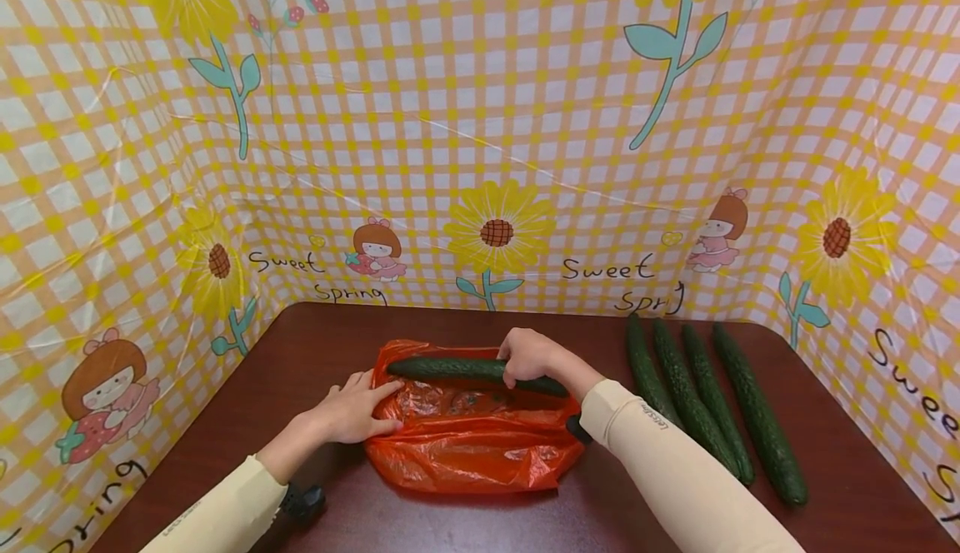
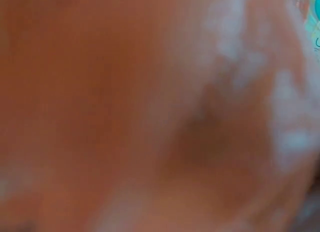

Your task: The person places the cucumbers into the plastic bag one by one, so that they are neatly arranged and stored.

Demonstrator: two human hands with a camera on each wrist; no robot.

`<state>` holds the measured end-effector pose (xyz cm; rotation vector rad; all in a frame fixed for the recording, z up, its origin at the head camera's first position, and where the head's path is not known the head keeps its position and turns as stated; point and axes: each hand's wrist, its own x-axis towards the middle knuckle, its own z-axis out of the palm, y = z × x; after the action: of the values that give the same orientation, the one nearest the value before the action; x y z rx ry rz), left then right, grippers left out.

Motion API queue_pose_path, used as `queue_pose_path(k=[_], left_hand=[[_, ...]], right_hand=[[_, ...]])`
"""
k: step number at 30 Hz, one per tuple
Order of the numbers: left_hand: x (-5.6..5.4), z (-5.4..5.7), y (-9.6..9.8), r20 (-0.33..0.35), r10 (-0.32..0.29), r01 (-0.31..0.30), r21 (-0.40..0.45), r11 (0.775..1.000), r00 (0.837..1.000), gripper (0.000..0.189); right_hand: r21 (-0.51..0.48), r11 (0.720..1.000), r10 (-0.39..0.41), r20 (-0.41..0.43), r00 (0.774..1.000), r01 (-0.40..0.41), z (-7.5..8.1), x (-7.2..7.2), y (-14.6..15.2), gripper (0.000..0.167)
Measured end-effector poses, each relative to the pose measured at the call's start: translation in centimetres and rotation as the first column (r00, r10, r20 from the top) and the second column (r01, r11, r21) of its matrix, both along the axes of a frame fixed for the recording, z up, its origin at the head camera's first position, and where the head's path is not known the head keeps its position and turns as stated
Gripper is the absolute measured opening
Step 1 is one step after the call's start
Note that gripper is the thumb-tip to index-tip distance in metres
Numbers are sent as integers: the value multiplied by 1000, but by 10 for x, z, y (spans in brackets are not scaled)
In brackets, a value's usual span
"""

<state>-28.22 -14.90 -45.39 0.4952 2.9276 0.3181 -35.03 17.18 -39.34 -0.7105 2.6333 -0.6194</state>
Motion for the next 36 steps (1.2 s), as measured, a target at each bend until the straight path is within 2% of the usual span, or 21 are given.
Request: queue_pose_path(k=[12, 19, 22, 28, 32, 36], left_hand=[[-2, -2, -1, -10, -10, 9, -17, 1000, 1000, 73], [-2, 1, -1, 1, -23, 23, -17, 1000, 1000, 73], [-3, 0, -2, -5, -14, 14, -32, 999, 1000, 73], [-4, 1, -3, -1, -8, 8, -42, 999, 1000, 73], [-4, 1, -2, 3, -7, 7, -42, 999, 1000, 73], [-3, 1, -2, 5, -8, 8, -36, 999, 1000, 74]], right_hand=[[84, 996, -22, -50, 999, 26, -16, -2, 4, 46], [82, 992, -93, -36, 995, 96, -16, 3, 15, 43], [113, 988, -97, -63, 993, 103, -15, 6, 18, 41], [207, 958, -180, -102, 978, 198, -9, 16, 25, 20], [251, 934, -229, -125, 965, 254, -6, 22, 28, 18], [284, 921, -238, -139, 961, 269, -5, 26, 28, 15]])
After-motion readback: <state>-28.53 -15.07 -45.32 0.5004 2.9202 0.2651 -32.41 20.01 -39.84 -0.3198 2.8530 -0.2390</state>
